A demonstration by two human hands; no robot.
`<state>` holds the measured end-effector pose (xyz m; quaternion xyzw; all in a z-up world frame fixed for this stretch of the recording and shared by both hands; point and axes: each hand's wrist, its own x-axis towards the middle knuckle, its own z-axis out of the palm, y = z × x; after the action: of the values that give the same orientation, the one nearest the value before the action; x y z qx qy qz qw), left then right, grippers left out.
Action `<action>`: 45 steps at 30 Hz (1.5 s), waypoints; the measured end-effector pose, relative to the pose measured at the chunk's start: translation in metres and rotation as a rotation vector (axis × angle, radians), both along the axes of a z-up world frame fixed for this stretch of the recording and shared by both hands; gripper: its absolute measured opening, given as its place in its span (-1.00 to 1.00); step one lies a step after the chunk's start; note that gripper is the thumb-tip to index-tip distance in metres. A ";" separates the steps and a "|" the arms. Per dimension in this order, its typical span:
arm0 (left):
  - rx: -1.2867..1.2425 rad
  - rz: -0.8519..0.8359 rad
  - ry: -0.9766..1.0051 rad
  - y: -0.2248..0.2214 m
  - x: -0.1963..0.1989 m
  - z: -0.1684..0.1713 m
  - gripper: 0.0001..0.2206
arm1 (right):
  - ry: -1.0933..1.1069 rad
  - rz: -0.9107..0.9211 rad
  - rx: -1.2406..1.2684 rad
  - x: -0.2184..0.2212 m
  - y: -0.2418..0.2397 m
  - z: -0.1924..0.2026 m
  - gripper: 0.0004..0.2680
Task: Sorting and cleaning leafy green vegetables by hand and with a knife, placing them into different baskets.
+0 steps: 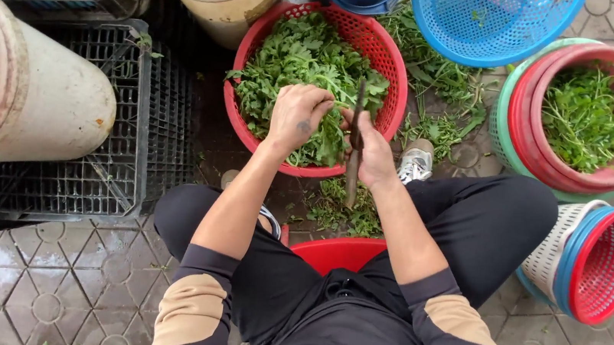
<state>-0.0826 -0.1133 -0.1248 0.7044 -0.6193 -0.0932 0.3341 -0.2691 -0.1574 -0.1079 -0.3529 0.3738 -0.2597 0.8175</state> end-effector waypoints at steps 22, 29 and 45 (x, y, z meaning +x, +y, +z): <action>-0.044 -0.058 0.088 0.011 -0.010 0.018 -0.95 | -0.139 -0.358 0.021 -0.034 -0.043 -0.015 -0.77; -0.137 0.070 0.498 0.079 0.045 0.145 -0.92 | 0.307 -0.601 0.254 -0.008 -0.042 -0.021 -0.73; -0.359 0.273 0.834 0.107 0.084 0.144 -0.79 | 0.797 0.170 -0.456 0.085 -0.091 -0.125 -0.68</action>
<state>0.0015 -0.0064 0.0193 0.6130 -0.3403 -0.2149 0.6799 -0.1839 -0.2488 -0.2329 -0.6251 0.5620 -0.1113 0.5301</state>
